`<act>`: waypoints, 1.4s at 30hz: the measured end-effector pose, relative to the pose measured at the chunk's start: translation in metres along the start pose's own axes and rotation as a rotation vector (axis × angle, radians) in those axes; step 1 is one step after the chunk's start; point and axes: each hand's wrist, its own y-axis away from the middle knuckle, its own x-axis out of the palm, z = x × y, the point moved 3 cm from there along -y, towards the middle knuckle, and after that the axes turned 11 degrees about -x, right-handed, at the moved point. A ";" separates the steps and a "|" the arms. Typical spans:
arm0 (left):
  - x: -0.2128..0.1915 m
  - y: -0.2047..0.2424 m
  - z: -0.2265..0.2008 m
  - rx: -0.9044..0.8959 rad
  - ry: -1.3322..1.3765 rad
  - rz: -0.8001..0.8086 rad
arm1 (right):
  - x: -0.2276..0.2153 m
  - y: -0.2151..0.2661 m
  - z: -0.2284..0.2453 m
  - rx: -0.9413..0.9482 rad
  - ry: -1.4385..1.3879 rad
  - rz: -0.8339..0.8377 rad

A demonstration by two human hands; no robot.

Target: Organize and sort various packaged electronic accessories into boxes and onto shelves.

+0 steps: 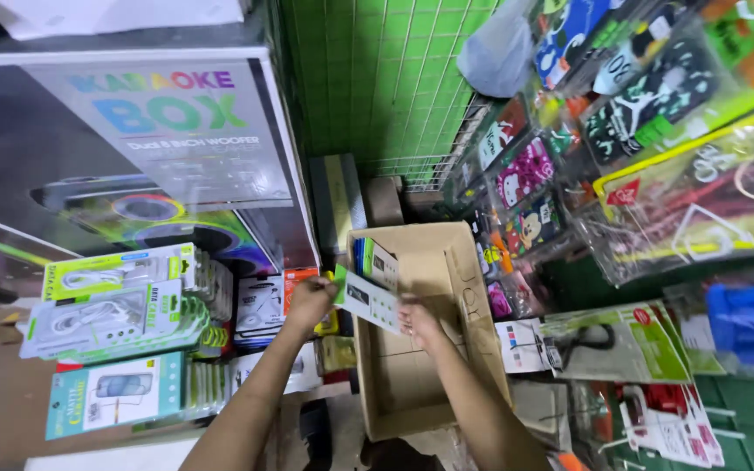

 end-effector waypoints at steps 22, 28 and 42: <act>-0.030 0.071 -0.011 0.076 0.522 0.179 | 0.062 0.224 0.146 -0.683 -0.429 -0.095; -0.040 0.090 -0.009 0.118 0.461 0.264 | 0.058 0.229 0.121 -0.605 -0.266 -0.150; -0.093 0.206 -0.019 0.643 -0.190 -0.306 | 0.095 0.238 0.121 -0.535 0.003 -0.068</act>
